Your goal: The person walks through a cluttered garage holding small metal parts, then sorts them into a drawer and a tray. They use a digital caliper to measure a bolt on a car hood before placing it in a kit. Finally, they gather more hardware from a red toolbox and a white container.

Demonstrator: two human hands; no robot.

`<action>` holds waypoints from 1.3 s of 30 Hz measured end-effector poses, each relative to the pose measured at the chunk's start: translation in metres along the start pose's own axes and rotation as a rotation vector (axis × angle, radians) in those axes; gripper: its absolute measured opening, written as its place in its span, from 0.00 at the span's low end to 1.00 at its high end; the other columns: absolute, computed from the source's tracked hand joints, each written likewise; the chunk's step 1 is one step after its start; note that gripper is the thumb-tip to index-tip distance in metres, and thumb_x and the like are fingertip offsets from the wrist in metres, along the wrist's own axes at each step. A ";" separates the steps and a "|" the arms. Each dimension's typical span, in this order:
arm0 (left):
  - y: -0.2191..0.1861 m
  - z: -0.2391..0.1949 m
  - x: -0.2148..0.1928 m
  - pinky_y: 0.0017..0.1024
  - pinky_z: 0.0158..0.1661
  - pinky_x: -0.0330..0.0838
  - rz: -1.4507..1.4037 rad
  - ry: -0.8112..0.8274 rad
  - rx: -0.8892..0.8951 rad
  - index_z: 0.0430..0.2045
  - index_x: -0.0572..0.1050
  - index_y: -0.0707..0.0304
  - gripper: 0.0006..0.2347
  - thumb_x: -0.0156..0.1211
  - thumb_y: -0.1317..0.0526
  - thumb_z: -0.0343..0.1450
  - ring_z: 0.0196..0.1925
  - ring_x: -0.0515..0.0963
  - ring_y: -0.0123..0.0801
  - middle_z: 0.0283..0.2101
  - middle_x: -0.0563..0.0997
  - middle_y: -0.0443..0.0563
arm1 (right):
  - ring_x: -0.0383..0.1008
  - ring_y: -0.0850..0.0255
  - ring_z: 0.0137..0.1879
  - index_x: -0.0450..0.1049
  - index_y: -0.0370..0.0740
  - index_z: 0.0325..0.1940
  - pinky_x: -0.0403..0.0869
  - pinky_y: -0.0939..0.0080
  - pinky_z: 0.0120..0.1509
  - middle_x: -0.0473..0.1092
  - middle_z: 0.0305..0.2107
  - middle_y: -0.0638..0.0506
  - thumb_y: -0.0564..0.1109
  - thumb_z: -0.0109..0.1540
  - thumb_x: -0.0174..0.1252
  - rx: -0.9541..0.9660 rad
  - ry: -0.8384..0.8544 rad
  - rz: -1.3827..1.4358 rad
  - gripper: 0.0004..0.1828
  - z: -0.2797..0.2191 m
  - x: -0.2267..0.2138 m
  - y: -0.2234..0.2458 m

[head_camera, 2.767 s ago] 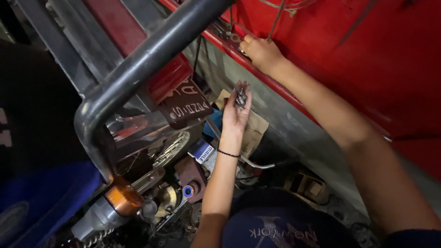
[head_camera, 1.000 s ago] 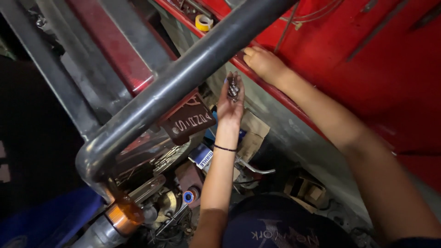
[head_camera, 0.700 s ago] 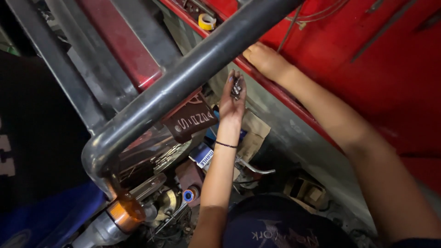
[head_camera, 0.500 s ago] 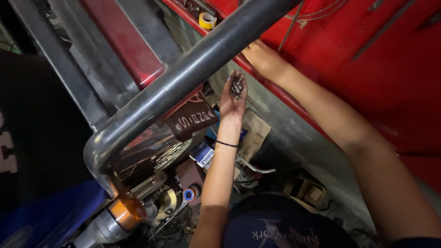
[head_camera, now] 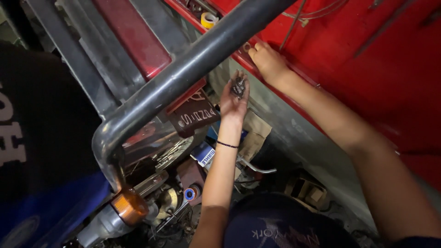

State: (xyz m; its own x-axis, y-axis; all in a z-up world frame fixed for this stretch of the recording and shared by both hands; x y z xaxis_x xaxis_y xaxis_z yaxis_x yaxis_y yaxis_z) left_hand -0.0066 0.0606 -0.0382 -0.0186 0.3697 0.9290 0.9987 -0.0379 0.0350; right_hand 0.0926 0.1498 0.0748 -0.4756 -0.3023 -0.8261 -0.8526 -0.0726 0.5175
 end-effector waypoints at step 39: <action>0.017 -0.011 -0.036 0.41 0.55 0.73 0.013 0.080 -0.023 0.55 0.69 0.73 0.16 0.46 0.65 0.73 0.58 0.75 0.51 0.54 0.75 0.67 | 0.73 0.39 0.37 0.70 0.33 0.34 0.72 0.43 0.33 0.69 0.33 0.39 0.28 0.52 0.49 -0.624 -0.264 -0.486 0.09 -0.026 0.004 -0.002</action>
State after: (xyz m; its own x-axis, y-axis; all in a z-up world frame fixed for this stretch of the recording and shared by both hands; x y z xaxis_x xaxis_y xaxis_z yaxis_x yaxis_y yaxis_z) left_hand 0.0108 0.0362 -0.0668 -0.0106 0.2935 0.9559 0.9975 -0.0636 0.0306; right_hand 0.0978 0.1235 0.0760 -0.1875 0.1257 -0.9742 -0.7361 -0.6747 0.0546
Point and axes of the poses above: each hand's wrist, its own z-axis towards the middle knuckle, its own x-axis out of the palm, y = z × x, the point moved 6 cm from there along z, towards the middle knuckle
